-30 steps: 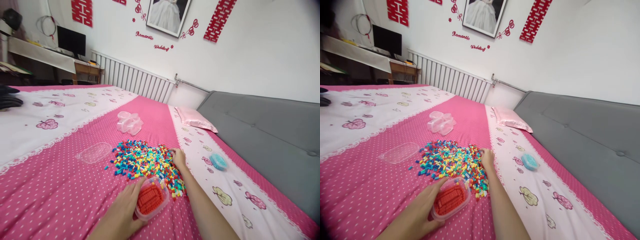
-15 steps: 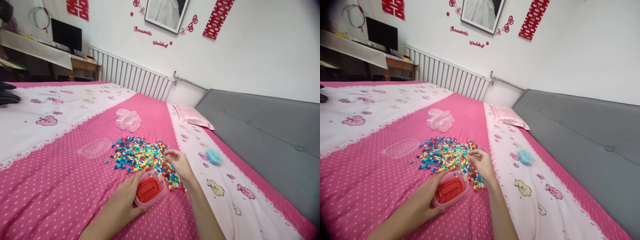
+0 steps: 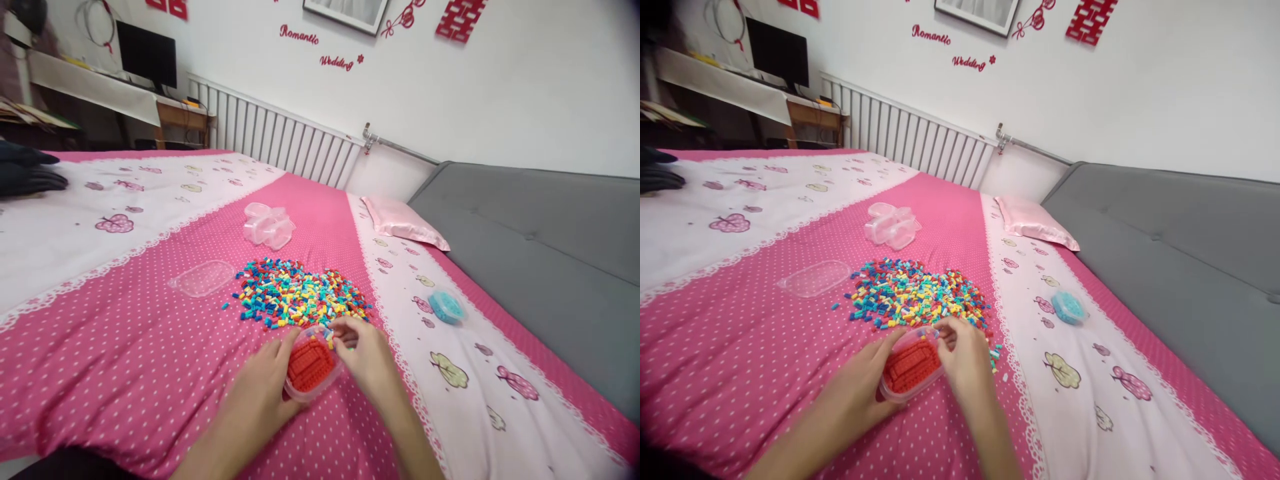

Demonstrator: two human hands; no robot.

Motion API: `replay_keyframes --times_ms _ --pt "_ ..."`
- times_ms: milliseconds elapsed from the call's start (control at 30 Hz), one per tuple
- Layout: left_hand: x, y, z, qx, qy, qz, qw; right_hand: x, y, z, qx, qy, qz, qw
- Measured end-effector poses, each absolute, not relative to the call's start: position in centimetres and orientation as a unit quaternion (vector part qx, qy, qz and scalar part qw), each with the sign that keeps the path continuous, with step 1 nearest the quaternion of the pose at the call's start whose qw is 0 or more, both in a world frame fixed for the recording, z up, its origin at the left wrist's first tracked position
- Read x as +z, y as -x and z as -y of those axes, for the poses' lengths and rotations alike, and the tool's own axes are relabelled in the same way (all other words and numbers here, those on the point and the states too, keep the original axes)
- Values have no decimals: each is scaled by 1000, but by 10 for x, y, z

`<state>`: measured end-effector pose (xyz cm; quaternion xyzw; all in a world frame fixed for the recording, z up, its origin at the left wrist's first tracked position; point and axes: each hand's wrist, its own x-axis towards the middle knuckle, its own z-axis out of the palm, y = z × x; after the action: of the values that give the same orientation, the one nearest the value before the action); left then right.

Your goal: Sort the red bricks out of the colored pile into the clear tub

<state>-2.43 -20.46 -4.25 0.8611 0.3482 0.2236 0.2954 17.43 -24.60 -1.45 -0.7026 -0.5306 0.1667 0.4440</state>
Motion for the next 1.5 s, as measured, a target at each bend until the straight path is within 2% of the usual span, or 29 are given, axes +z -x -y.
replay_keyframes --times_ms 133,267,467,700,1100,1500 --pt "-45 19 212 199 -855 -388 282 -21 -152 252 35 758 552 347" --pt "-42 16 217 184 -856 -401 270 -24 -138 250 -27 789 559 255" --pt "-43 15 219 171 -859 -396 275 -35 -139 248 -117 783 567 229" --pt "-39 13 221 152 -859 -397 285 -33 -144 245 -115 796 573 157" --pt "-33 15 222 132 -861 -398 288 -14 -133 245 -40 827 552 102" --pt "-33 14 220 120 -865 -395 284 -14 -131 246 -38 827 556 78"
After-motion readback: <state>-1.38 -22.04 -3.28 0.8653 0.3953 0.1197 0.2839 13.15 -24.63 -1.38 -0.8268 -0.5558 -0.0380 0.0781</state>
